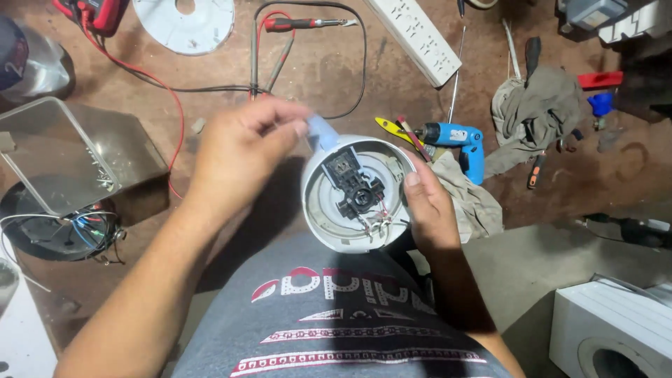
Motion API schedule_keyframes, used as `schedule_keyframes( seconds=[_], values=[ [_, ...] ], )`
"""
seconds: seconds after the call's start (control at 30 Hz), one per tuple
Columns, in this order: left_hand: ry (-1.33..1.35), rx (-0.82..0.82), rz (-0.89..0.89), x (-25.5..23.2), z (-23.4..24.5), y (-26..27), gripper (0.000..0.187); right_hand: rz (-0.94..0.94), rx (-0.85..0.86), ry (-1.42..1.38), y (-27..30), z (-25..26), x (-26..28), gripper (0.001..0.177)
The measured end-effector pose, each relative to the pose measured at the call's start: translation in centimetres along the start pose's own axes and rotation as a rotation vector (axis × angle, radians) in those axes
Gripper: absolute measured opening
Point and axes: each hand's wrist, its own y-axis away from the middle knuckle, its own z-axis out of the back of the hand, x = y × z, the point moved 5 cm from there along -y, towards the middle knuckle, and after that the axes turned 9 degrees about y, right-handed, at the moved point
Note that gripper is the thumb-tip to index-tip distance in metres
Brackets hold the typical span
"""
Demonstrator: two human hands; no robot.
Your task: The person repairs the internal wiring of a white electric kettle using pliers and a screwdriver. They strip wire ends, connect them to terminals, and tighten screws to secure the connections.
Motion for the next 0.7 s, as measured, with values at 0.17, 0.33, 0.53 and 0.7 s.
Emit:
schedule_keyframes(
  seconds=[0.17, 0.33, 0.53, 0.7],
  values=[
    [-0.034, 0.111, 0.25, 2.2, -4.0, 5.5, 0.005, 0.044, 0.021, 0.108, 0.0, 1.1, 1.5, 0.068],
    [0.068, 0.114, 0.271, 3.7, -4.9, 6.7, 0.007, 0.117, -0.086, 0.218, 0.9, 2.3, 2.8, 0.058],
    [0.564, 0.027, 0.297, 5.0, -5.8, 7.4, 0.027, 0.472, -0.243, 0.329, 2.5, 4.9, 4.5, 0.029],
    [0.445, 0.005, 0.266, 6.0, -4.8, 7.8, 0.023, 0.557, -0.201, 0.378, 2.5, 4.6, 6.0, 0.024]
  ],
)
